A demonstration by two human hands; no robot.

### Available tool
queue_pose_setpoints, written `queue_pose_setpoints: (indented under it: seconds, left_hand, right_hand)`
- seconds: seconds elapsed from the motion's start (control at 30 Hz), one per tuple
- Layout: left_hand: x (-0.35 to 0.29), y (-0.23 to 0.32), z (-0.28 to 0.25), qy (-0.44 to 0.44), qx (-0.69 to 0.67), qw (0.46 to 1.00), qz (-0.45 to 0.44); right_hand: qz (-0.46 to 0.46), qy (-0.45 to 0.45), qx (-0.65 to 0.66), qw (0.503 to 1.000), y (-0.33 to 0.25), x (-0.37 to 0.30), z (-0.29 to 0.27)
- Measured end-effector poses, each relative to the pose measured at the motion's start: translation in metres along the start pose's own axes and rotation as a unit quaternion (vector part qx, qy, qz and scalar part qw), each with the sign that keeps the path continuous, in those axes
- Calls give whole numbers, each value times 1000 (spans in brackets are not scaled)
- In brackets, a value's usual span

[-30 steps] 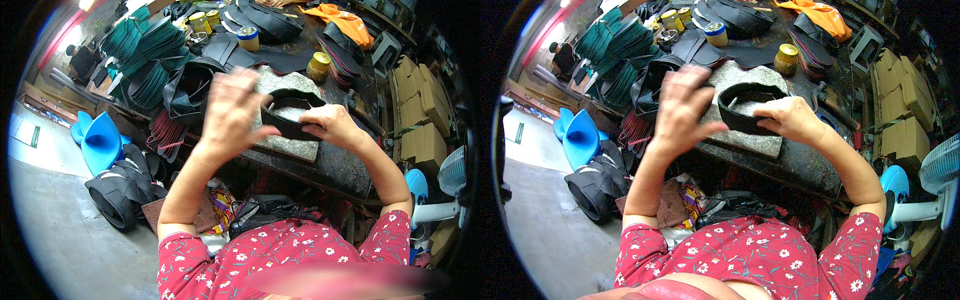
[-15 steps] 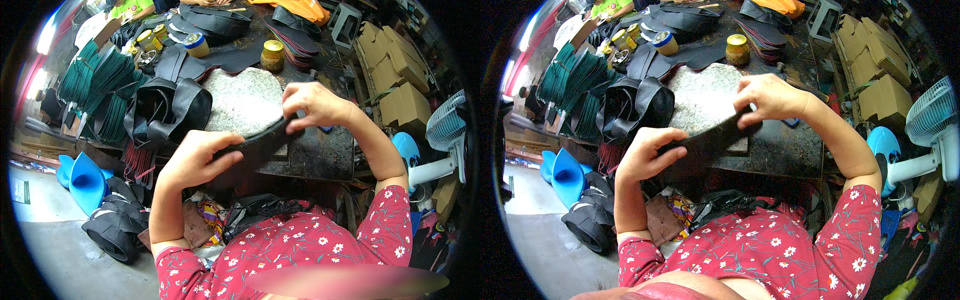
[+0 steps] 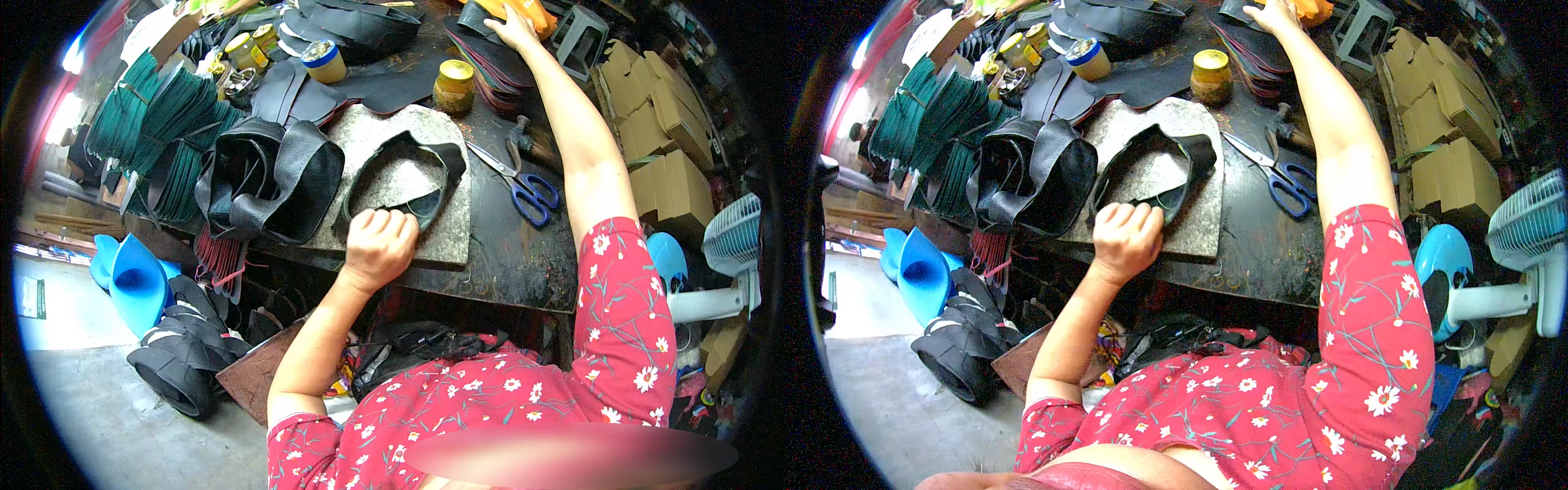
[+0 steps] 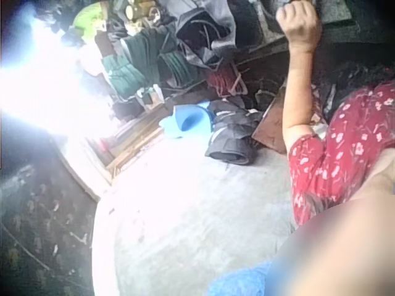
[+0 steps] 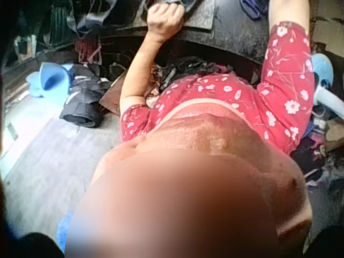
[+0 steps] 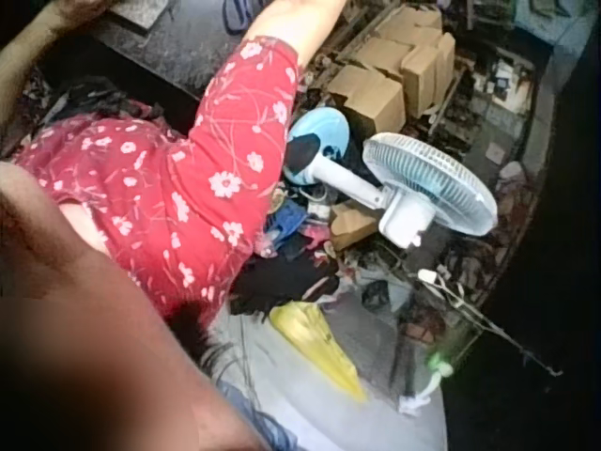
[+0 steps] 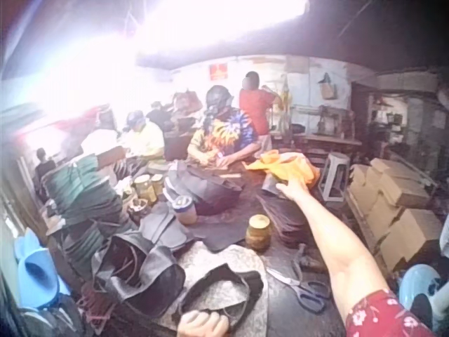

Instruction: The person repeatedly hammers a black shoe upper against a workbench, then uses shears to trim the edges. They inspect the shoe by turning it over and checking the interior, repeating the hammering and trimming cycle on multiple shoe uppers.

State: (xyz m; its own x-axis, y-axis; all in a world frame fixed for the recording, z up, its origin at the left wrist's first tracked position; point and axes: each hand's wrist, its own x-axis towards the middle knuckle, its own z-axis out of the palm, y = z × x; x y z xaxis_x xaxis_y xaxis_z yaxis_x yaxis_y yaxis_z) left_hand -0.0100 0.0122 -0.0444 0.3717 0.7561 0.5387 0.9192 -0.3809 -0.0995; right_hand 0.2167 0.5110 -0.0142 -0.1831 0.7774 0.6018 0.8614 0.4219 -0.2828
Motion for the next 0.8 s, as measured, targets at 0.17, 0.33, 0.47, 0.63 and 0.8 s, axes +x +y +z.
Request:
queue_pose_setpoints:
  seconds: [0.17, 0.33, 0.47, 0.63, 0.8]
  left_hand:
    - [-5, -2, 11, 56, -28, 998, 9]
    - [-2, -3, 9, 60, -50, 997, 8]
    - [2, -3, 8, 72, -43, 996, 11]
    - [0, -2, 10, 69, -53, 996, 4]
    - [1, 0, 9, 80, -43, 996, 7]
  right_hand:
    - [88, -66, 88, 990, -1, 14, 22]
    - [83, 18, 219, 972, 1, 10, -29]
    - [-62, 78, 203, 974, 7, -1, -97]
    - [-72, -156, 258, 951, 12, -88, -137]
    - [-95, -205, 180, 957, -2, -170, -141]
